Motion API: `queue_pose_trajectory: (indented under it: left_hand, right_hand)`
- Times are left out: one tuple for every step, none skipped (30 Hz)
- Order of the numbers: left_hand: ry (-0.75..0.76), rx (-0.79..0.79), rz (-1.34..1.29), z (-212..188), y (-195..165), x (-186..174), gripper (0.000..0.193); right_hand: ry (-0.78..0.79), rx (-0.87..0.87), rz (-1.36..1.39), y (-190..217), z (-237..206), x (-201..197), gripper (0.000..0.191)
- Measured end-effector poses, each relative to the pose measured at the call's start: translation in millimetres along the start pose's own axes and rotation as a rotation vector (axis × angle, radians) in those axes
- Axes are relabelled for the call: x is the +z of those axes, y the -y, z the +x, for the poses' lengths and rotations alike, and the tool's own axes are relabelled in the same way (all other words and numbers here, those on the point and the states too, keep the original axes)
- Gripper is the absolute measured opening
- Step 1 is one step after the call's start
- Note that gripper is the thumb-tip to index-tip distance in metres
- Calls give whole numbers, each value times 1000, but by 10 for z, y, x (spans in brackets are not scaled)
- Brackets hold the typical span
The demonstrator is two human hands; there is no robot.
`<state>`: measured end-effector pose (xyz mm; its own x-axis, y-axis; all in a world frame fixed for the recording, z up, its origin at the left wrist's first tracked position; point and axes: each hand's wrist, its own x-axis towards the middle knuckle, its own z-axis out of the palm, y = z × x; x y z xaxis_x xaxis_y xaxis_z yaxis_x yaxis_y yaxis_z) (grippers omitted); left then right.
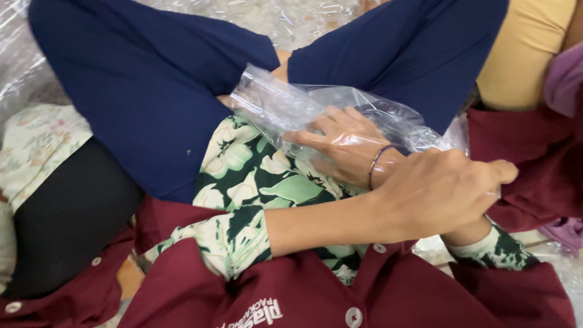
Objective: The person sits on the floor among piles of clear plastic cups and packs cups into clear plastic bags, filling a bag with cups and gathering and tying the bag closed, then starts filling another bag. Other workers around them perform the same packing work.
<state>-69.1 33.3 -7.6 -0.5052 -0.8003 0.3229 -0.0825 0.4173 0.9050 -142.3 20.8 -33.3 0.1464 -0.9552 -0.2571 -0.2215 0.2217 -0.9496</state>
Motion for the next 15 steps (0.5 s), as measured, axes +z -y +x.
queue_pose_trajectory:
  left_hand:
    - [7, 3, -8, 3, -10, -55, 16]
    - [3, 10, -39, 36, -2, -115, 12]
    - [-5, 14, -71, 75, 12, -178, 10]
    - [-33, 15, -88, 138, 37, -241, 9]
    - [-61, 11, -106, 224, 83, -309, 9]
    - [-90, 6, -122, 307, 125, -375, 11]
    - [-135, 24, -137, 383, 159, -434, 11]
    - [-180, 44, -149, 459, 193, -492, 11]
    - [-223, 65, -159, 523, 218, -547, 12]
    - [-210, 69, -164, 584, 232, -591, 14]
    - [-197, 74, -167, 636, 242, -631, 15]
    - [-184, 81, -170, 677, 249, -669, 18]
    - [-134, 80, -209, 706, 254, -698, 15]
    - [-84, 79, -248, 730, 260, -722, 13]
    - [-36, 77, -285, 745, 271, -735, 11]
  right_hand:
    - [-5, -10, 52, -53, -33, -72, 57]
    - [-10, -22, 82, -103, -86, -155, 56]
    - [-18, -25, 101, -162, -106, -220, 55]
    - [-22, -36, 137, -192, -157, -309, 54]
    - [-33, -29, 167, -229, -169, -374, 53]
    - [-39, -27, 182, -249, -188, -441, 52]
    - [-46, -20, 204, -259, -202, -507, 51]
    - [-32, -33, 131, -241, -211, -604, 50]
    - [-23, -50, 64, -238, -211, -661, 49]
    - [36, -148, -453, -201, -220, -759, 49]
    - [-4, -148, -383, -182, -238, -813, 49]
    - [-45, -148, -313, -154, -256, -867, 48]
    - [-85, -149, -243, -128, -274, -902, 48]
    - [-113, -132, -307, -104, -280, -933, 42]
    - [-139, -115, -371, -90, -287, -946, 36]
